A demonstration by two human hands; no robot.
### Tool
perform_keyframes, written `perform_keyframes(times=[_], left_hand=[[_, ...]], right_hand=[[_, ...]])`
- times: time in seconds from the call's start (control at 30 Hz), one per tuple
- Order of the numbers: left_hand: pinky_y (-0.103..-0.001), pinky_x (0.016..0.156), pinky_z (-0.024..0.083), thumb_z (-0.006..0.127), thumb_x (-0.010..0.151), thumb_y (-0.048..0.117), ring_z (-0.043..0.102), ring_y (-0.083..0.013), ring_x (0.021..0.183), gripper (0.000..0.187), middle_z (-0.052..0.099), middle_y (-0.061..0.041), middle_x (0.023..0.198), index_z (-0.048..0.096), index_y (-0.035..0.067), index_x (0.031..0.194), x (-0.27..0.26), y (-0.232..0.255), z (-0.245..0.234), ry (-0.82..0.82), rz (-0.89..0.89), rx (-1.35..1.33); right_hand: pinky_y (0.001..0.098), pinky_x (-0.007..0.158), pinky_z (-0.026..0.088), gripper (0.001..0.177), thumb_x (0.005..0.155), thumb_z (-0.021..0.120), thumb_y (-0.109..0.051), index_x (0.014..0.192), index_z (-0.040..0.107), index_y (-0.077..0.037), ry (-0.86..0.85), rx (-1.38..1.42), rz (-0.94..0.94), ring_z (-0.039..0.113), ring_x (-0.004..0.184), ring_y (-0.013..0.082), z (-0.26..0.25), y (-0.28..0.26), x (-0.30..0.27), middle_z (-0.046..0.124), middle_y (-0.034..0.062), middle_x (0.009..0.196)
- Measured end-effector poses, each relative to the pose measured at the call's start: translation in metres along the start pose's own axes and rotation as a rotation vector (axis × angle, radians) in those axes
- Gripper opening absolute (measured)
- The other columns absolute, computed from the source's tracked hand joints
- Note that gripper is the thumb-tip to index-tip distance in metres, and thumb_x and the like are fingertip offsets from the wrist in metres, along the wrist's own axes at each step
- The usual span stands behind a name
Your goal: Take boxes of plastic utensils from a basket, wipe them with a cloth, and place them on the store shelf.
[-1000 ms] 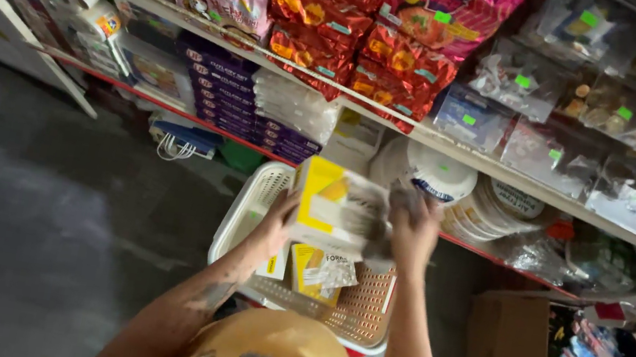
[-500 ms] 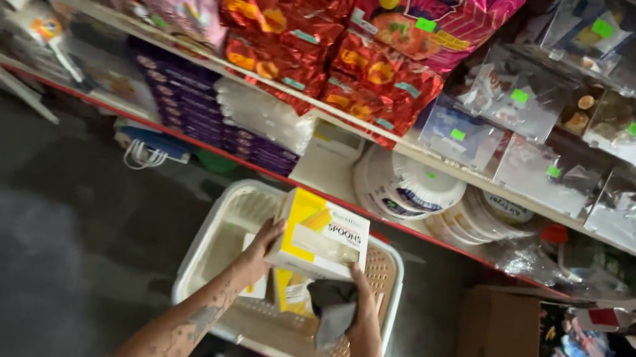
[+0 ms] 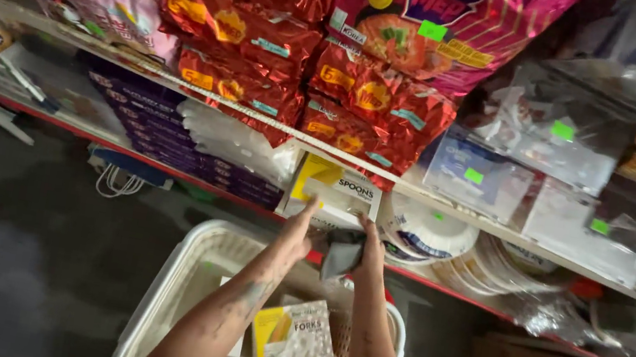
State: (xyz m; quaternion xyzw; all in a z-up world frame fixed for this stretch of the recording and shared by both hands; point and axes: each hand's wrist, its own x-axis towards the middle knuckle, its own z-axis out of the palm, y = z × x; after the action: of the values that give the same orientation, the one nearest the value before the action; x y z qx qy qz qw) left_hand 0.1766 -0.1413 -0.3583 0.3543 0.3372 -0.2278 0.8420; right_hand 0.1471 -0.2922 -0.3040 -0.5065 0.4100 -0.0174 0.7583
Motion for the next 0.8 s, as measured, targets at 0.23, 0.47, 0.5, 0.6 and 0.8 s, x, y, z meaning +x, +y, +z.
perform_keyframes(times=[0.23,0.47,0.5,0.6,0.8], left_hand=[[-0.058,0.12,0.016,0.075,0.087,0.057,0.019,-0.0431,0.15,0.108,0.02,-0.03,0.158,0.02,-0.006,0.156,-0.005,0.037,0.04,0.022,0.223,0.186],[-0.041,0.078,0.048,0.078,0.087,0.051,0.054,-0.024,0.087,0.059,0.059,-0.013,0.093,0.072,-0.004,0.108,0.097,0.017,0.031,-0.036,0.463,0.278],[-0.041,0.078,0.048,0.078,0.087,0.051,0.054,-0.024,0.087,0.059,0.059,-0.013,0.093,0.072,-0.004,0.108,0.093,0.026,0.04,-0.031,0.46,0.278],[-0.057,0.112,0.036,0.078,0.087,0.05,0.041,-0.0425,0.141,0.082,0.046,-0.026,0.15,0.048,0.001,0.146,0.114,0.04,0.047,-0.016,0.284,0.309],[-0.056,0.102,0.045,0.091,0.08,0.049,0.052,-0.0428,0.129,0.101,0.049,-0.028,0.141,0.04,-0.003,0.151,0.199,0.034,0.005,-0.056,0.162,0.302]], right_hand=[[0.0567,0.099,0.051,0.086,0.073,0.088,-0.059,0.133,0.062,-0.003,-0.064,0.187,0.136,0.065,0.117,0.0413,0.036,0.024,0.052,0.063,0.0258,0.129],[0.0474,0.086,0.055,0.064,0.077,0.088,-0.041,0.122,0.063,-0.002,-0.067,0.272,0.197,0.069,0.097,0.0328,0.055,0.061,0.152,0.069,0.0147,0.107],[0.0474,0.086,0.055,0.064,0.077,0.088,-0.041,0.122,0.063,-0.002,-0.065,0.269,0.202,0.069,0.097,0.0328,0.052,0.068,0.178,0.069,0.0147,0.107],[0.0463,0.081,0.058,0.066,0.07,0.096,-0.034,0.121,0.063,-0.007,-0.088,0.341,0.218,0.072,0.094,0.0313,0.047,0.082,0.229,0.07,0.014,0.106],[0.0478,0.071,0.059,0.057,0.067,0.099,-0.023,0.109,0.062,-0.014,0.004,0.329,0.073,0.072,0.083,0.03,0.057,0.101,0.28,0.069,0.0112,0.096]])
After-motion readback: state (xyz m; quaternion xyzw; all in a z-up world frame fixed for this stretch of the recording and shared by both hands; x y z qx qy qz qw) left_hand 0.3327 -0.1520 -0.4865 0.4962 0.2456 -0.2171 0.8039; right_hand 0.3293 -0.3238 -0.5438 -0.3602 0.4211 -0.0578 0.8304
